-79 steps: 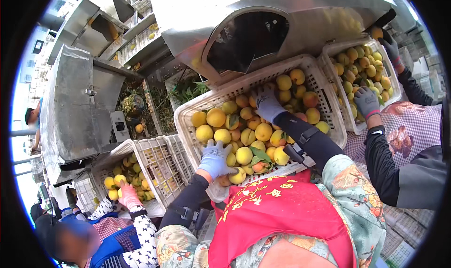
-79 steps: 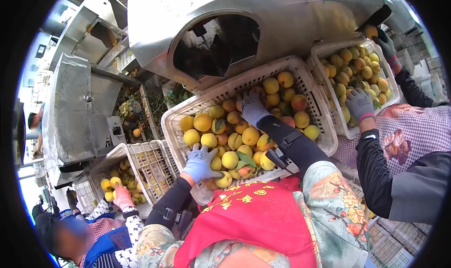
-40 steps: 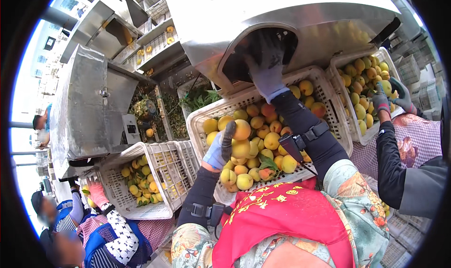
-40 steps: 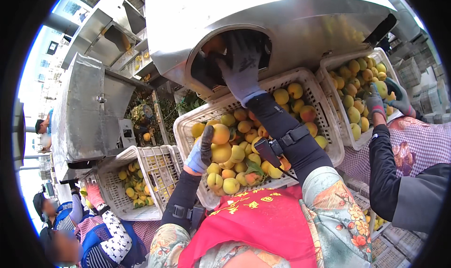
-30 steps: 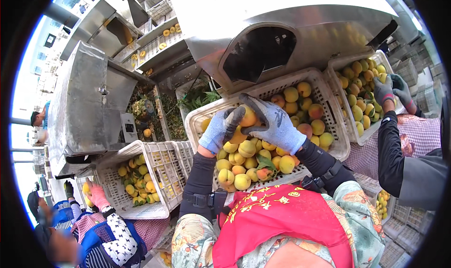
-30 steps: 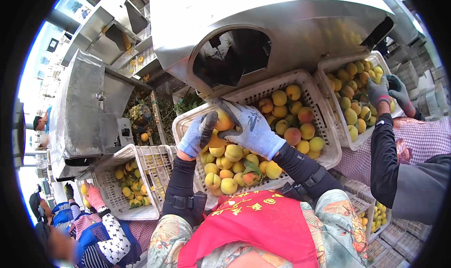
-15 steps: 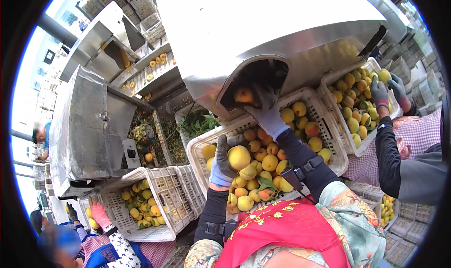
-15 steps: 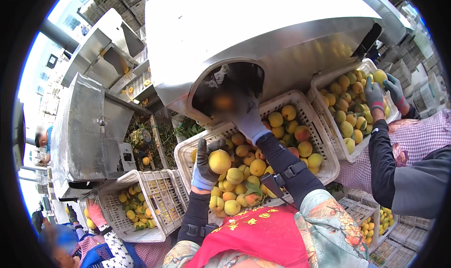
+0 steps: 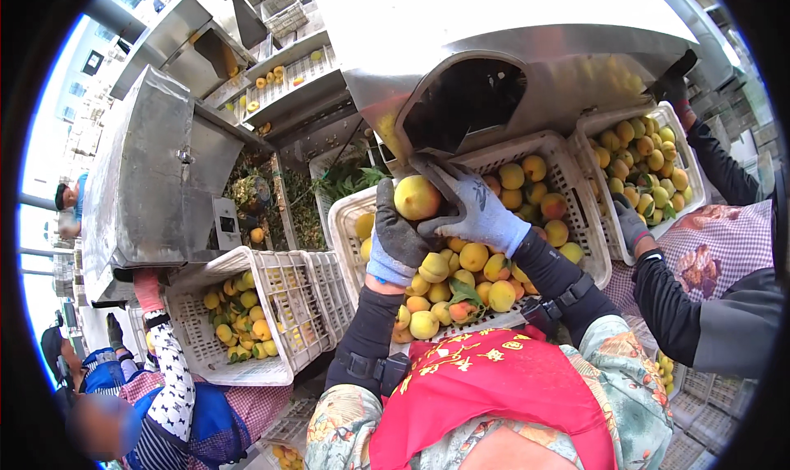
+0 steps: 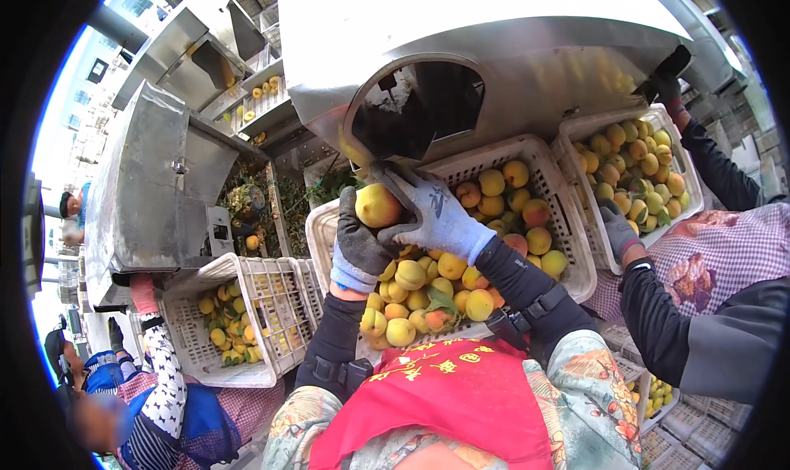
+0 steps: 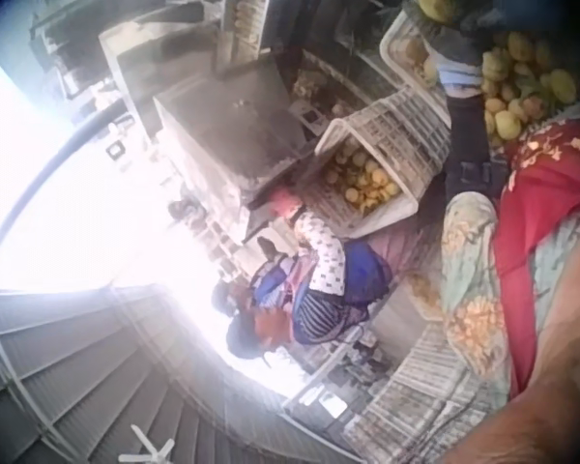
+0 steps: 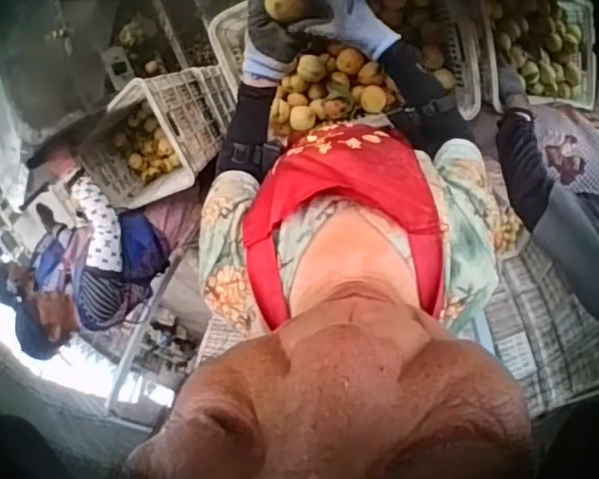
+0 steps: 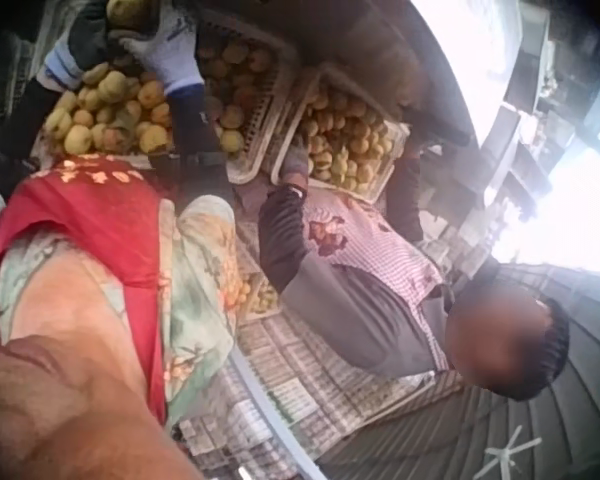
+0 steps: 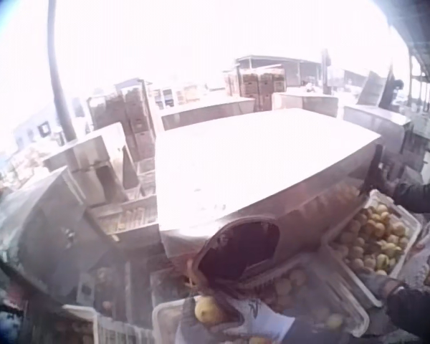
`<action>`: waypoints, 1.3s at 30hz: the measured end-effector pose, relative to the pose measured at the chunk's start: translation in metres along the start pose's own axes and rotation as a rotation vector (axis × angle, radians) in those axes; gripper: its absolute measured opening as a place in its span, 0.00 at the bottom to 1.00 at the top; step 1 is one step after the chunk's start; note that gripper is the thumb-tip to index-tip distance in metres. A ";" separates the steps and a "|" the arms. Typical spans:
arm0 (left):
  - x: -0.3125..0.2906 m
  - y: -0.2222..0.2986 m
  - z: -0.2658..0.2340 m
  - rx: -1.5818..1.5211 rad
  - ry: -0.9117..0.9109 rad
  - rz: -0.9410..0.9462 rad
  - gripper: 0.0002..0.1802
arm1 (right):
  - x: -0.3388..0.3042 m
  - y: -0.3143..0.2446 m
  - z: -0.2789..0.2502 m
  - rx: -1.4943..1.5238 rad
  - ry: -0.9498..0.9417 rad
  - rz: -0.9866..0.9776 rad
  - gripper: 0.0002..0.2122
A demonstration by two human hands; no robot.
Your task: Sorting fruit and placing them into a sorting machine for processing.
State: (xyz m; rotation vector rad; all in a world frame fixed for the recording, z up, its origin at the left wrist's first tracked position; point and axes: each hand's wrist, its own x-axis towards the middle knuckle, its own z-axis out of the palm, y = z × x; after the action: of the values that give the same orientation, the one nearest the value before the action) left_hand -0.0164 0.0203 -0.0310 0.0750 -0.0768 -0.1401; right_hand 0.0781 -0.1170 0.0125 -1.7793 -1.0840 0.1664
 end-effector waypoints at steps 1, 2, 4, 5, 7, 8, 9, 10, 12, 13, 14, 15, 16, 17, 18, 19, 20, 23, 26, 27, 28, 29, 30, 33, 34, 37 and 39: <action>-0.001 -0.006 0.003 0.340 0.120 0.087 0.25 | -0.004 0.002 0.005 -0.117 0.023 -0.071 0.36; -0.004 -0.012 0.006 0.681 0.240 0.174 0.25 | -0.007 0.005 0.001 -0.121 -0.105 0.041 0.39; 0.002 -0.021 0.035 0.352 0.353 0.264 0.26 | -0.009 0.000 -0.008 0.052 -0.085 0.148 0.41; 0.002 -0.021 0.032 0.335 0.309 0.220 0.27 | -0.009 -0.002 -0.012 0.140 -0.072 0.199 0.42; -0.005 -0.013 0.023 0.312 0.235 0.157 0.27 | -0.010 -0.008 -0.006 -0.150 0.082 0.028 0.43; -0.003 -0.007 0.017 0.222 0.255 0.075 0.27 | -0.012 -0.012 -0.002 -0.297 0.161 -0.057 0.44; 0.003 -0.007 0.020 0.120 0.259 0.056 0.27 | -0.014 -0.015 0.001 -0.302 0.203 -0.052 0.44; 0.010 -0.009 0.025 0.017 0.262 0.035 0.28 | -0.016 -0.017 0.006 -0.308 0.245 -0.047 0.44; 0.029 -0.018 0.043 0.181 0.504 0.088 0.33 | -0.015 -0.008 0.013 -0.333 0.343 -0.037 0.43; 0.032 -0.017 0.040 0.196 0.511 0.063 0.34 | -0.013 0.000 0.012 -0.365 0.344 -0.025 0.43; 0.035 -0.015 0.033 0.211 0.518 0.038 0.35 | -0.010 0.007 0.011 -0.398 0.345 -0.012 0.43; 0.035 -0.011 0.023 0.226 0.529 0.020 0.35 | -0.006 0.009 0.011 -0.424 0.341 -0.002 0.43; 0.034 -0.010 0.008 0.322 0.493 0.058 0.36 | -0.001 0.005 0.010 -0.438 0.345 0.025 0.42; 0.027 -0.010 -0.002 0.449 0.607 0.029 0.36 | 0.001 0.008 0.012 -0.473 0.358 0.056 0.41; 0.026 -0.015 -0.002 0.575 0.697 -0.015 0.36 | 0.003 0.013 0.004 -0.531 0.385 0.090 0.41; 0.021 -0.021 -0.005 0.707 0.794 -0.053 0.36 | 0.005 0.017 0.000 -0.578 0.411 0.123 0.41; 0.001 -0.024 -0.040 0.866 0.719 0.020 0.34 | 0.010 0.018 0.004 -0.592 0.402 0.143 0.41; -0.046 -0.036 -0.071 1.860 0.517 -0.131 0.25 | 0.023 0.028 0.002 -0.693 0.407 0.194 0.40; -0.069 -0.050 -0.064 2.705 0.108 -0.403 0.30 | 0.041 0.040 0.005 -0.781 0.432 0.170 0.36; -0.071 -0.053 -0.064 2.705 0.075 -0.463 0.31 | 0.053 0.046 0.008 -0.785 0.436 0.168 0.34; -0.062 -0.059 -0.060 2.694 0.001 -0.523 0.33 | 0.065 0.069 -0.002 -0.802 0.446 0.109 0.31; -0.059 -0.060 -0.058 2.688 -0.053 -0.597 0.34 | 0.076 0.091 -0.004 -0.797 0.455 0.046 0.28; -0.055 -0.057 -0.060 2.720 -0.129 -0.602 0.36 | 0.083 0.096 -0.009 -0.888 0.479 -0.018 0.25; -0.057 -0.045 -0.059 2.851 -0.305 -0.569 0.39 | 0.083 0.062 -0.022 -0.685 0.605 -0.121 0.19; -0.065 -0.042 -0.068 2.921 -0.287 -0.533 0.40 | 0.067 0.047 -0.019 -0.535 0.591 -0.085 0.19; -0.057 -0.032 -0.066 2.842 -0.088 -0.591 0.40 | -0.005 0.066 -0.009 -0.537 0.125 0.123 0.21; -0.049 -0.031 -0.057 2.692 0.114 -0.566 0.40 | -0.051 0.108 0.019 -0.613 -0.078 0.256 0.24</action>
State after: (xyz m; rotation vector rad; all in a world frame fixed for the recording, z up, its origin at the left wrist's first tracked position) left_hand -0.0643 0.0004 -0.0939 2.8065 -0.0765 -0.5073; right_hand 0.1014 -0.1514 -0.1014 -2.4812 -1.0227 0.0583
